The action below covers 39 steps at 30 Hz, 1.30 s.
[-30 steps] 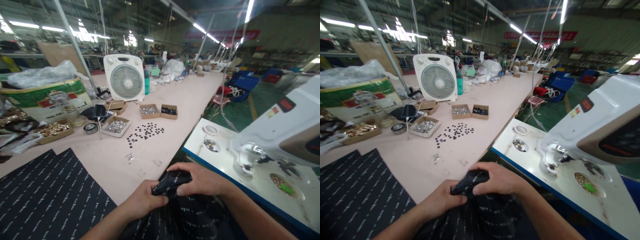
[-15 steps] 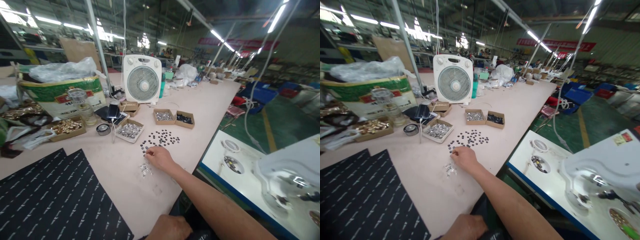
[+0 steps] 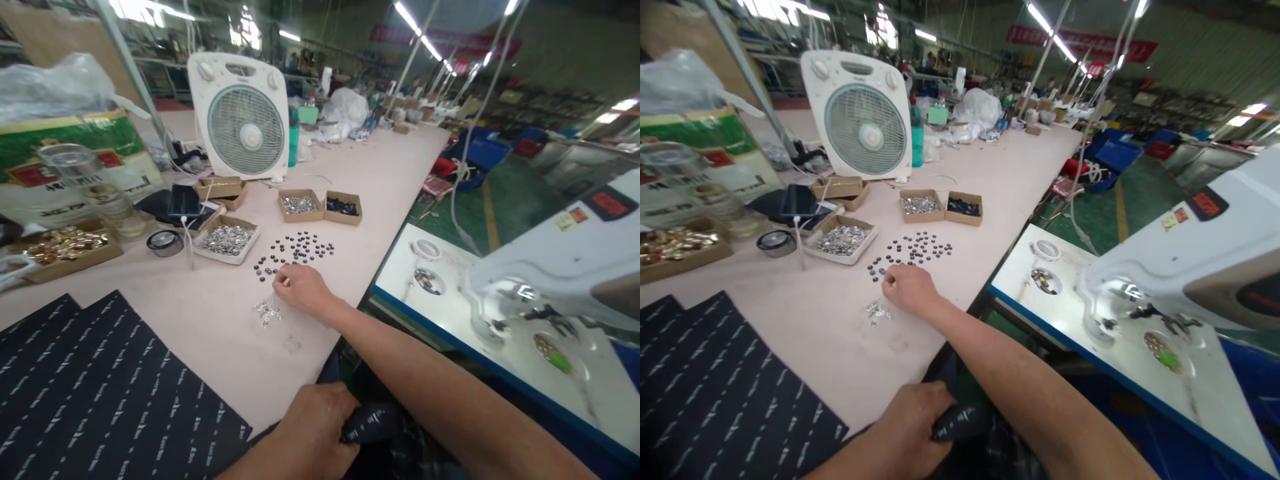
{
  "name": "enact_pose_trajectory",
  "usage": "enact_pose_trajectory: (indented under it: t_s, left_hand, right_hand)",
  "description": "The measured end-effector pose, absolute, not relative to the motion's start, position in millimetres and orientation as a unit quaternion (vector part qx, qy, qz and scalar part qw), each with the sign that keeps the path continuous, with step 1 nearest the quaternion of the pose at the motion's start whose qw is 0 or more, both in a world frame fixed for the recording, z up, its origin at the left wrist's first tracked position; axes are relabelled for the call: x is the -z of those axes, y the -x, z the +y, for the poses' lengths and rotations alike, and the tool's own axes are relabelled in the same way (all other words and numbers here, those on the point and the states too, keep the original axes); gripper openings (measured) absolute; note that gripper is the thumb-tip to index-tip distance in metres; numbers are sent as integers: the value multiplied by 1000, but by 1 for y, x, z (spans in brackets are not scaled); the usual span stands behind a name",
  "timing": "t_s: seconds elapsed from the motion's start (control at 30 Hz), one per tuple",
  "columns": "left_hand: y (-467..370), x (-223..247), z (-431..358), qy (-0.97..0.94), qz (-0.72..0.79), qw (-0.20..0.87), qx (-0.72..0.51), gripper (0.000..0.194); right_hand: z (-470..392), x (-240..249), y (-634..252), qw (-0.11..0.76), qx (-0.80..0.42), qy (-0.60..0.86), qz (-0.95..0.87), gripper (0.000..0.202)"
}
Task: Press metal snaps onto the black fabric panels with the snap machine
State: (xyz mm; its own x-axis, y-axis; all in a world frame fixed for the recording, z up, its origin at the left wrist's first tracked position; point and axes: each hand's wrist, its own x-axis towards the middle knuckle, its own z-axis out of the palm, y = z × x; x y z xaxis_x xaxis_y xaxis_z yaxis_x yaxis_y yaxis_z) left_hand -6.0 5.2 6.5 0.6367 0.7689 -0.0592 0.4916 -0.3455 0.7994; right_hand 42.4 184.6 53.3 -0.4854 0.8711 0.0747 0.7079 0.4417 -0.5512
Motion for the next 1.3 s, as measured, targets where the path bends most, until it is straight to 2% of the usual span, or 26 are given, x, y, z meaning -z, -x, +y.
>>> enact_pose_trajectory:
  t_s: [0.17, 0.3, 0.43, 0.67, 0.9, 1.07, 1.3]
  left_hand:
    - [13, -18, 0, -842, 364, 359, -169, 18]
    - [15, -22, -11, -897, 319, 267, -152, 35]
    - [11, -26, -24, -932, 259, 187, -171, 50]
    - [0, -39, -40, -939, 194, 164, -230, 30]
    - [-3, -49, -50, -926, 172, 166, -294, 24]
    - [-3, -54, -53, -926, 170, 167, -294, 23]
    - [-5, -59, -52, -924, 174, 170, -295, 23]
  right_hand:
    - [118, -84, -122, 216, -417, 508, -722, 5]
    - [40, -78, -181, 234, -512, 540, -626, 5]
    - [-21, -67, -203, 278, -511, 569, -581, 5]
    - [-64, -74, -218, 332, -507, 556, -569, 11]
    - [-84, -74, -225, 375, -487, 533, -582, 22]
    - [-92, -73, -227, 372, -470, 529, -600, 27]
    - [-94, -75, -228, 349, -389, 519, -676, 24]
